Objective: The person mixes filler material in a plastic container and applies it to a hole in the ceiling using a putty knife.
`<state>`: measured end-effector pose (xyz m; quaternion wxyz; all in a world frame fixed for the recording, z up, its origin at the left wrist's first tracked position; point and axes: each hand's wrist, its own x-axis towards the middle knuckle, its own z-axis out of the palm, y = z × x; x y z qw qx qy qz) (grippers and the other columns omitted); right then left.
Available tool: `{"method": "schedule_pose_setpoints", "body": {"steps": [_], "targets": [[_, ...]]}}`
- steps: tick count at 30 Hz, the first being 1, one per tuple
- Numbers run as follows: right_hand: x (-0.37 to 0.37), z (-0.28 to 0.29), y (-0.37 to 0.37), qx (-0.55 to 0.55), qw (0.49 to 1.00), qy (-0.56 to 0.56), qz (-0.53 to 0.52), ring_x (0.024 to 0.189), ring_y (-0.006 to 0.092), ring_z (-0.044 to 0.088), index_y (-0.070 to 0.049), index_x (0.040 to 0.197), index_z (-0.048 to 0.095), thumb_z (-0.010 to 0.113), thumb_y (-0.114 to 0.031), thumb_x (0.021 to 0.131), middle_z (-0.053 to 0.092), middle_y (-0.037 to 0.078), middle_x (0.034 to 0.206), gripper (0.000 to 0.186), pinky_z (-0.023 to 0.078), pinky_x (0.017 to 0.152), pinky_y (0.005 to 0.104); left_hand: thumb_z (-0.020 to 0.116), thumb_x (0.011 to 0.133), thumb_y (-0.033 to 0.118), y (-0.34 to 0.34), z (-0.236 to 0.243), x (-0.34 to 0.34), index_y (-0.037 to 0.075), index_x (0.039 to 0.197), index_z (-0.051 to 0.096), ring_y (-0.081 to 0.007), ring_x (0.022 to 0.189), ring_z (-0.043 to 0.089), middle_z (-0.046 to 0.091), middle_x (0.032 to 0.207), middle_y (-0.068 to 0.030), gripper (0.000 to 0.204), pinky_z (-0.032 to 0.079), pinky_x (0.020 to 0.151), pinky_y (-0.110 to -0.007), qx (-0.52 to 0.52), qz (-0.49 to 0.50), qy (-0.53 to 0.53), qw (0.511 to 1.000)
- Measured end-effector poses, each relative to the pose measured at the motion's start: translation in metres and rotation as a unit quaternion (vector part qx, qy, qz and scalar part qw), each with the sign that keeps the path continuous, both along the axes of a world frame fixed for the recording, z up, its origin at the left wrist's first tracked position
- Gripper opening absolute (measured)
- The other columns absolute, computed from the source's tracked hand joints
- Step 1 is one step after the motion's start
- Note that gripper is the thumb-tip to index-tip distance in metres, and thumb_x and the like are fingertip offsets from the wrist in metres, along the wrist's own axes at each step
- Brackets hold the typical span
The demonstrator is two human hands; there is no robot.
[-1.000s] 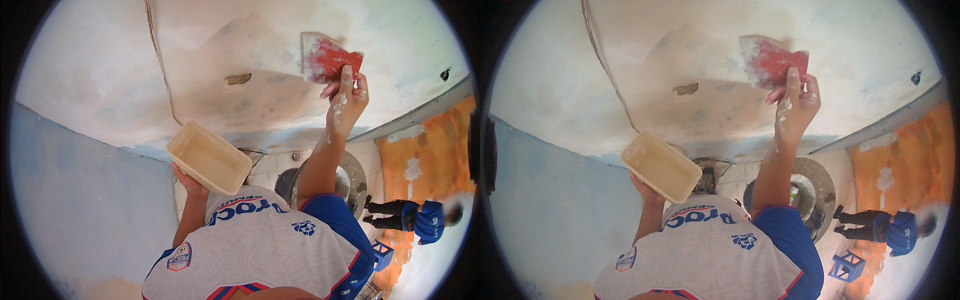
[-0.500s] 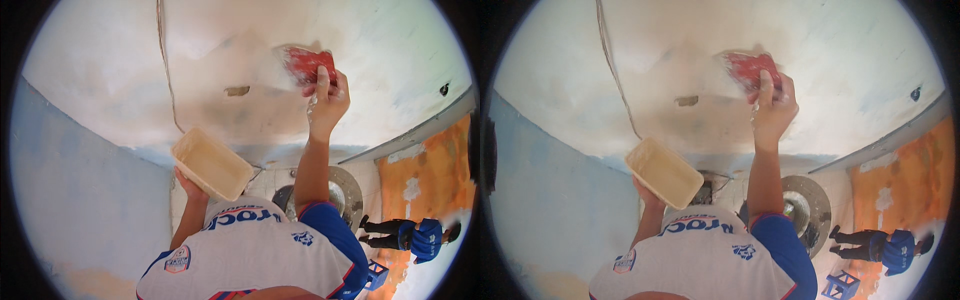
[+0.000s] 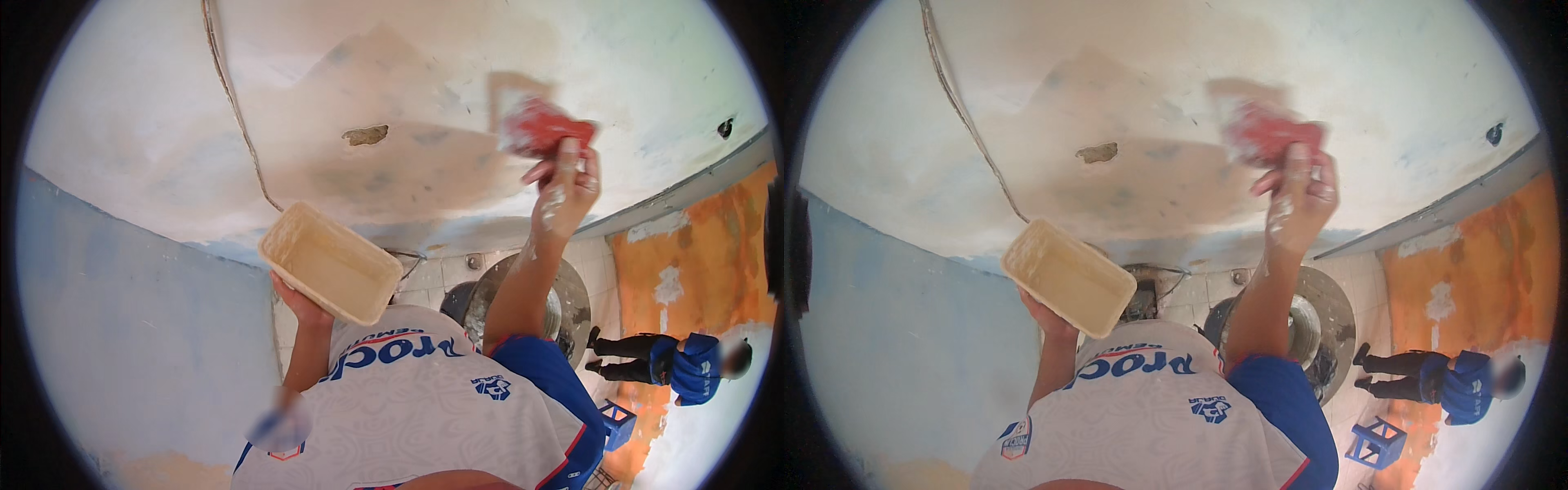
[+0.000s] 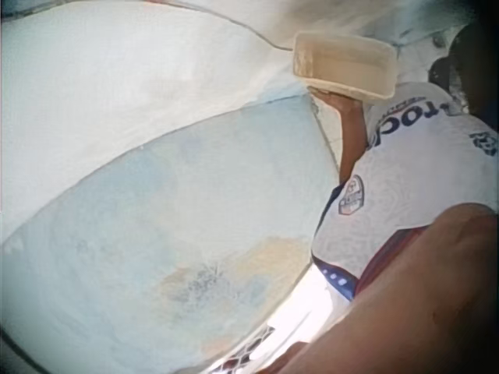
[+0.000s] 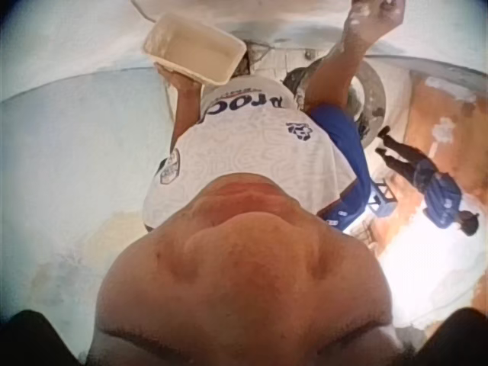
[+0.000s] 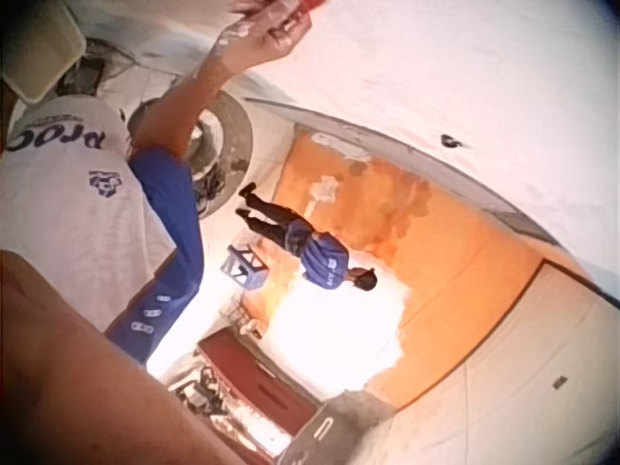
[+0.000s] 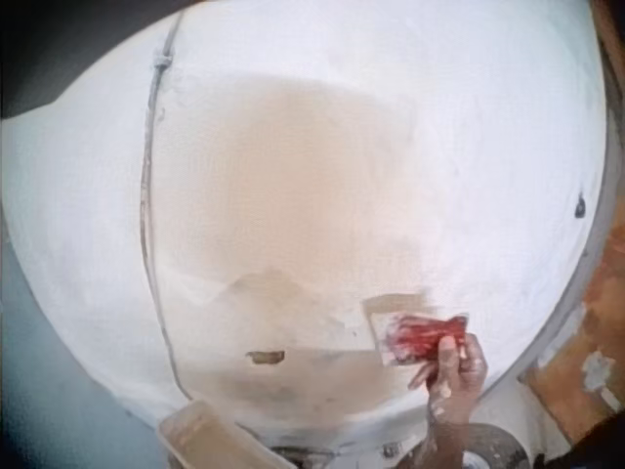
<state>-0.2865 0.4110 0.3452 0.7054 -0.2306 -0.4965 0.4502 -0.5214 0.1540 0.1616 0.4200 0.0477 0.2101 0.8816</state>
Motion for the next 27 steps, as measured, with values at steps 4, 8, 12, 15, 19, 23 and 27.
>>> {"method": "schedule_pose_setpoints", "body": {"steps": [4, 8, 12, 15, 19, 23, 27], "targets": [[-0.014, -0.028, -0.001, -0.04, 0.993, -0.113, 0.022, 0.053, 0.0119, 0.06, 0.004, 0.11, 0.063, 0.068, -0.017, 0.101, 0.07, 0.01, 0.087, 0.023, 0.045, 0.048, 0.0249, 0.028, 0.104, 0.066, 0.004, 0.002, 0.002, 0.017, 0.156, 0.039, -0.0292, 0.141, 0.047, 0.046, 0.156, -0.0068, 0.072, 0.043, 0.114, -0.047, -0.017, -0.003, 0.019, 1.0], [-0.012, -0.032, 0.004, -0.022, 0.998, -0.023, -0.063, 0.053, 0.0121, 0.06, 0.003, 0.11, 0.063, 0.068, -0.013, 0.1, 0.07, 0.01, 0.085, 0.02, 0.044, 0.047, 0.0251, 0.028, 0.104, 0.066, 0.004, -0.008, 0.002, 0.017, 0.155, 0.039, -0.0288, 0.14, 0.048, 0.047, 0.155, -0.0068, 0.072, 0.043, 0.114, -0.046, -0.011, -0.013, 0.002, 1.0], [-0.008, -0.04, -0.005, -0.044, 0.998, -0.012, 0.043, 0.053, 0.0121, 0.06, 0.003, 0.107, 0.063, 0.067, -0.012, 0.1, 0.069, 0.009, 0.083, 0.017, 0.044, 0.047, 0.0249, 0.029, 0.104, 0.067, 0.0, -0.01, 0.008, 0.017, 0.155, 0.039, -0.0283, 0.139, 0.048, 0.047, 0.154, -0.0067, 0.072, 0.044, 0.114, -0.046, -0.031, -0.003, 0.001, 1.0], [-0.009, -0.047, 0.011, -0.022, 0.998, -0.034, -0.042, 0.052, 0.0125, 0.06, 0.002, 0.104, 0.063, 0.066, -0.013, 0.101, 0.07, 0.009, 0.083, 0.016, 0.045, 0.046, 0.0246, 0.029, 0.104, 0.067, -0.004, -0.018, 0.01, 0.017, 0.155, 0.039, -0.0283, 0.139, 0.048, 0.047, 0.155, -0.0069, 0.073, 0.044, 0.114, -0.045, -0.031, -0.012, -0.002, 0.999], [0.009, -0.05, 0.005, -0.013, 0.999, 0.037, -0.034, 0.052, 0.0107, 0.059, 0.0, 0.108, 0.062, 0.065, -0.016, 0.102, 0.07, 0.008, 0.083, 0.018, 0.038, 0.045, 0.0216, 0.028, 0.104, 0.067, -0.003, -0.008, 0.011, 0.016, 0.155, 0.039, -0.0283, 0.139, 0.049, 0.047, 0.155, -0.0071, 0.073, 0.044, 0.113, -0.045, -0.048, 0.007, 0.023, 0.999], [-0.012, -0.053, -0.001, -0.034, 0.998, -0.016, 0.044, 0.054, 0.0094, 0.059, -0.001, 0.111, 0.061, 0.064, -0.016, 0.103, 0.069, 0.008, 0.082, 0.018, 0.036, 0.046, 0.0202, 0.028, 0.104, 0.067, -0.001, -0.01, 0.009, 0.016, 0.155, 0.039, -0.0284, 0.139, 0.049, 0.047, 0.155, -0.007, 0.073, 0.044, 0.113, -0.045, -0.022, -0.013, 0.01, 1.0], [-0.002, -0.047, 0.013, -0.004, 0.998, 0.029, -0.062, 0.054, 0.0102, 0.059, 0.0, 0.107, 0.059, 0.062, -0.016, 0.104, 0.07, 0.011, 0.085, 0.017, 0.047, 0.048, 0.022, 0.027, 0.104, 0.066, -0.001, -0.009, 0.008, 0.017, 0.155, 0.039, -0.0286, 0.139, 0.049, 0.047, 0.154, -0.007, 0.072, 0.044, 0.113, -0.046, -0.029, 0.0, 0.014, 0.999]]}}
